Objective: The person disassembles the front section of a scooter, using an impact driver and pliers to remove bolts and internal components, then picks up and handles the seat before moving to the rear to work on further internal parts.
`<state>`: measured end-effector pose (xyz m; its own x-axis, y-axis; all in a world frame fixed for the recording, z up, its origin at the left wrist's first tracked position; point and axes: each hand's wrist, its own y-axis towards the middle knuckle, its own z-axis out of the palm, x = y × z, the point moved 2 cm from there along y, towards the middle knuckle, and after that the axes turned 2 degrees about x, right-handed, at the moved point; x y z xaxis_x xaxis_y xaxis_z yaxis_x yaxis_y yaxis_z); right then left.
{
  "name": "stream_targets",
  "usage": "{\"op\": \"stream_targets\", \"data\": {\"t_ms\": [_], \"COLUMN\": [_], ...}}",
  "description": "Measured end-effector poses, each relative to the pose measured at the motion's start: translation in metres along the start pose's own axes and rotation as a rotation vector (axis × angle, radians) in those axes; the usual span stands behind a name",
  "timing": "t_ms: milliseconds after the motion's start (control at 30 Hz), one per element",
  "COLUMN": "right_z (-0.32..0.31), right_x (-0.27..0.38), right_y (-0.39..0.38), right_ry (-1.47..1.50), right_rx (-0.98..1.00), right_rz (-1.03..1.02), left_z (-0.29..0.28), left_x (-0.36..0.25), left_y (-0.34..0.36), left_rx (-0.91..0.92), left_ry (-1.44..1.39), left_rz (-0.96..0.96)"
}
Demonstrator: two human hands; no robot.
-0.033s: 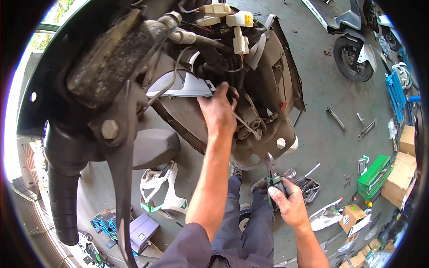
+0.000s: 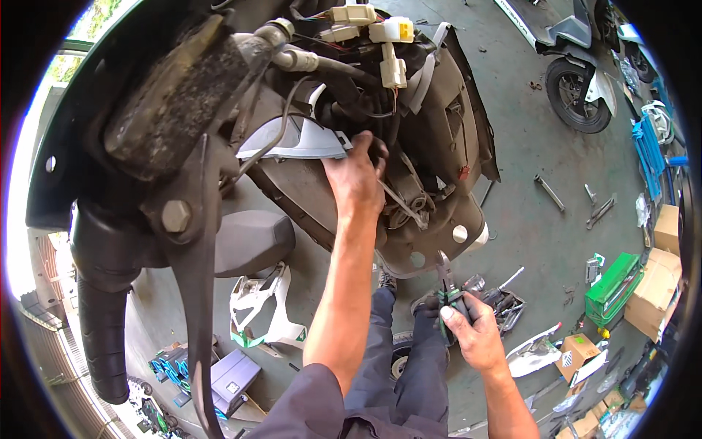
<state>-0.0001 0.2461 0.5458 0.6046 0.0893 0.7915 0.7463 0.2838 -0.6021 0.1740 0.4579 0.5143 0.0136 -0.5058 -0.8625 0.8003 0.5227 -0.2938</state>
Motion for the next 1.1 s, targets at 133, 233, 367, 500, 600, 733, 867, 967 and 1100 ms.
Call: {"op": "stream_targets", "data": {"t_ms": [133, 233, 367, 500, 600, 733, 867, 967, 1100], "right_z": [-0.004, -0.007, -0.01, -0.01, -0.007, 0.004, 0.016, 0.021, 0.023], "right_x": [-0.002, 0.016, 0.056, 0.095, 0.111, 0.121, 0.13, 0.137, 0.147], "right_y": [0.003, 0.015, 0.054, 0.095, 0.123, 0.151, 0.162, 0.157, 0.149], "right_ry": [-0.003, -0.133, -0.267, -0.357, -0.357, -0.186, -0.06, 0.018, 0.19], "right_rx": [-0.033, -0.043, -0.053, -0.005, 0.115, 0.192, 0.239, 0.195, 0.173], "right_rz": [0.004, -0.058, -0.234, -0.421, -0.303, -0.11, 0.0, 0.071, 0.112], "left_z": [-0.009, -0.007, 0.002, 0.001, -0.005, -0.011, -0.02, -0.025, -0.032], "left_x": [0.005, 0.011, 0.012, 0.013, 0.013, 0.003, 0.0, -0.003, -0.007], "left_y": [0.013, 0.004, -0.024, -0.039, -0.034, -0.032, -0.042, -0.046, -0.053], "left_rx": [0.069, 0.032, -0.002, 0.074, 0.128, 0.168, 0.195, 0.203, 0.226], "left_ry": [-0.016, 0.065, 0.255, 0.493, 0.518, 0.589, 0.519, 0.499, 0.532], "left_rz": [0.037, 0.071, 0.254, 0.38, 0.348, 0.442, 0.19, 0.211, 0.168]}}
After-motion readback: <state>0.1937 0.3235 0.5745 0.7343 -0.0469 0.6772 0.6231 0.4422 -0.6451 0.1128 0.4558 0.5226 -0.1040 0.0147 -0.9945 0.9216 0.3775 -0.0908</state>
